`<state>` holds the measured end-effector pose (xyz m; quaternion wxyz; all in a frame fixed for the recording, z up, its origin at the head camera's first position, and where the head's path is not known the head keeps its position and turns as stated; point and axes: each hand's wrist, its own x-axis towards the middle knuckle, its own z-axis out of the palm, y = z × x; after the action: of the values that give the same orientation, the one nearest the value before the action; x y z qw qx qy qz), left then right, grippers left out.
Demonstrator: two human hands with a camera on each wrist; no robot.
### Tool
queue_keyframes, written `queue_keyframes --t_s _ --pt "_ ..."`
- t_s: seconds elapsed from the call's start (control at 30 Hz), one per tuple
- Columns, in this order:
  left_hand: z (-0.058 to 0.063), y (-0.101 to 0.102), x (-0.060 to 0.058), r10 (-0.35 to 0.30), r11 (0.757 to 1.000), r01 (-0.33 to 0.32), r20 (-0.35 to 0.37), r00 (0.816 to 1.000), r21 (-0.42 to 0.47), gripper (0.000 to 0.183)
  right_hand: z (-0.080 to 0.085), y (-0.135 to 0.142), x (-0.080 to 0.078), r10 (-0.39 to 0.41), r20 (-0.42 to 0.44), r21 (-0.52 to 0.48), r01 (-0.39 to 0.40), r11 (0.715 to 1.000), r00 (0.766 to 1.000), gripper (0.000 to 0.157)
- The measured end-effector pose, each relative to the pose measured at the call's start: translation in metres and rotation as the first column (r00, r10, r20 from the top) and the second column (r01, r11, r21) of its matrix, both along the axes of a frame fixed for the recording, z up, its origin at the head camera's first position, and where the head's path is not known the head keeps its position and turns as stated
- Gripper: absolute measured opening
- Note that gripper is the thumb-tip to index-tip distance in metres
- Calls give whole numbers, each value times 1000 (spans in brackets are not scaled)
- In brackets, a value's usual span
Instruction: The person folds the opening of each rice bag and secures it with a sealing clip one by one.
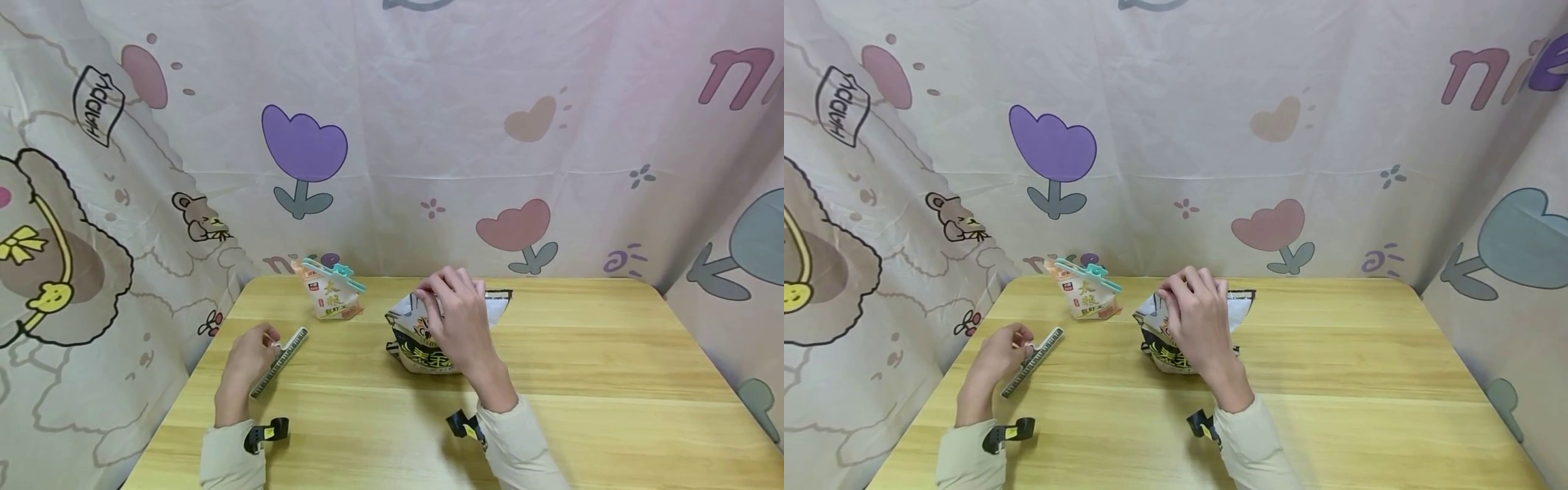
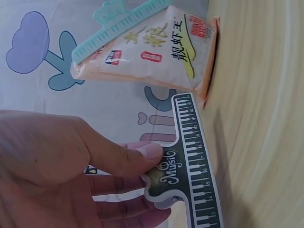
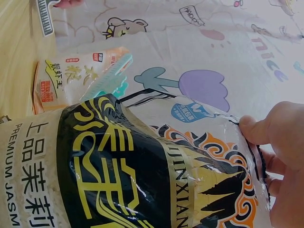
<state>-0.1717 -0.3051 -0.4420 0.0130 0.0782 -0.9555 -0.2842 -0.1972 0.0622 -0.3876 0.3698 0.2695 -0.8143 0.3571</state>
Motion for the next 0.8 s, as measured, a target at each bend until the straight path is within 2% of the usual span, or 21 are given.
queue_keyframes --t_s 0.17,0.57,0.8 --pt "5 2 1 -27 1000 27 -26 999 -14 22 0 0 1 -1 2 2 1 1000 1000 8" --pt "16 11 1 -35 999 37 -106 994 11 14 0 0 1 4 -4 1 -4 1000 1000 4" --pt "19 13 3 -40 999 43 -122 992 18 15 0 1 2 6 -3 2 -6 1000 1000 6"
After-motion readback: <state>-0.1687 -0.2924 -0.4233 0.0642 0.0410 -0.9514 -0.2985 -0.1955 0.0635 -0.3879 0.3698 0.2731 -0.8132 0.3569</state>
